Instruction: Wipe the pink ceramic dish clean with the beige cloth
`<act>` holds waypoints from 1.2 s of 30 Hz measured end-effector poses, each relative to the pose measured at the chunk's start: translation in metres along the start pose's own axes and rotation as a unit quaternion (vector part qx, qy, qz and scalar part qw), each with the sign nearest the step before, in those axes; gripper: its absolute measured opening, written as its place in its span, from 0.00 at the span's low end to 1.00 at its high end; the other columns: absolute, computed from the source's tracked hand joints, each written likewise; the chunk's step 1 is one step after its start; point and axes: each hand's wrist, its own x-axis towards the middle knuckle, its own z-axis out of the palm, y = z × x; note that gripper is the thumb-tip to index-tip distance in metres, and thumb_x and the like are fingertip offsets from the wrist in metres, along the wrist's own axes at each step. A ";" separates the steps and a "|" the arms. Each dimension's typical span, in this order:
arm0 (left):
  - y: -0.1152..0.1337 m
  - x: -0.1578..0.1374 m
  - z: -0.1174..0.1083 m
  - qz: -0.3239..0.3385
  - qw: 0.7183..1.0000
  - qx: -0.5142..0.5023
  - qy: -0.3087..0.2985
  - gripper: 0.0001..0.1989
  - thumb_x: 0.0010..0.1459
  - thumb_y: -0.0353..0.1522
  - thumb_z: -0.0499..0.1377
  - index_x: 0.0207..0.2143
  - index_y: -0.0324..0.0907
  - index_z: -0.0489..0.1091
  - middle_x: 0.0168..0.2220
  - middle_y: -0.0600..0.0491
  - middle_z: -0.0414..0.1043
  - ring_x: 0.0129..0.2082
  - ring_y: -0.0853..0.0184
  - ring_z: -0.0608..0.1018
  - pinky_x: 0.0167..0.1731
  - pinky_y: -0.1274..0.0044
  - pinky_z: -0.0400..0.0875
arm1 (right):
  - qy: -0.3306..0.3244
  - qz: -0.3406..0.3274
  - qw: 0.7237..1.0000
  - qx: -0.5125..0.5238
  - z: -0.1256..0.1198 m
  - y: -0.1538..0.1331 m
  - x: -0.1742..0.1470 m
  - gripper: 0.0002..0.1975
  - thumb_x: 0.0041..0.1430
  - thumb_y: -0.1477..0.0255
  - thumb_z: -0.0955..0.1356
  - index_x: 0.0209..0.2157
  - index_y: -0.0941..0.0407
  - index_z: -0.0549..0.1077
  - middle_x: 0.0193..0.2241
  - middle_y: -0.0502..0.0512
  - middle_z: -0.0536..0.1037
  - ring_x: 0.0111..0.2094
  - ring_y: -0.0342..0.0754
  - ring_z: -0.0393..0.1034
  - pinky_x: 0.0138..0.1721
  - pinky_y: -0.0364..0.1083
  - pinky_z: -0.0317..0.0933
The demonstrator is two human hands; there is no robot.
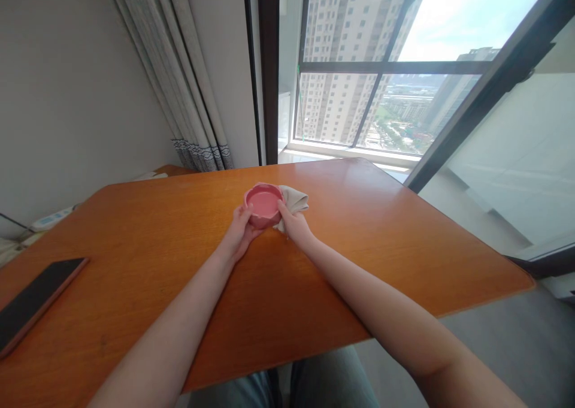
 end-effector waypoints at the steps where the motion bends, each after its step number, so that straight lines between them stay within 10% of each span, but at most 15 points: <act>1: 0.001 -0.001 0.000 -0.017 1.000 0.007 -0.010 0.24 0.54 0.46 0.58 0.49 0.44 0.65 0.46 0.46 0.72 0.37 0.65 0.77 0.34 0.72 0.74 | 0.004 -0.003 1.000 0.003 -0.003 -0.001 0.002 0.24 0.55 0.58 0.66 0.50 0.56 0.70 0.50 0.54 0.74 0.56 0.50 0.63 0.59 0.48 0.54; 13: 0.000 0.001 0.002 0.067 0.996 -0.045 0.037 0.23 0.51 0.36 0.63 0.48 0.46 0.62 0.49 0.50 0.70 0.44 0.67 0.75 0.43 0.71 0.73 | -0.015 -0.039 0.999 -0.005 0.015 -0.002 -0.017 0.30 0.57 0.58 0.64 0.58 0.55 0.63 0.55 0.54 0.70 0.60 0.49 0.58 0.62 0.48 0.50; 22: 0.004 -0.006 0.003 -0.060 0.998 0.026 -0.006 0.23 0.54 0.43 0.59 0.49 0.43 0.68 0.49 0.45 0.72 0.44 0.60 0.76 0.34 0.73 0.75 | -0.055 -0.034 0.998 -0.013 -0.015 -0.004 0.011 0.21 0.54 0.63 0.66 0.47 0.58 0.72 0.49 0.56 0.75 0.53 0.54 0.66 0.56 0.51 0.58; 30: -0.005 0.007 -0.002 0.117 0.988 -0.051 0.086 0.19 0.52 0.33 0.61 0.47 0.43 0.67 0.45 0.52 0.73 0.42 0.68 0.76 0.43 0.75 0.73 | -0.007 0.101 0.993 0.058 0.013 0.002 -0.008 0.27 0.55 0.55 0.66 0.52 0.56 0.69 0.49 0.56 0.75 0.54 0.53 0.67 0.53 0.49 0.63; 36: 0.001 0.003 0.002 0.073 0.992 -0.087 0.056 0.17 0.54 0.33 0.57 0.47 0.41 0.68 0.46 0.50 0.74 0.43 0.67 0.75 0.42 0.76 0.73 | 0.026 0.152 0.966 0.209 0.014 0.002 -0.003 0.19 0.56 0.61 0.65 0.46 0.57 0.70 0.48 0.60 0.76 0.50 0.51 0.71 0.47 0.48 0.69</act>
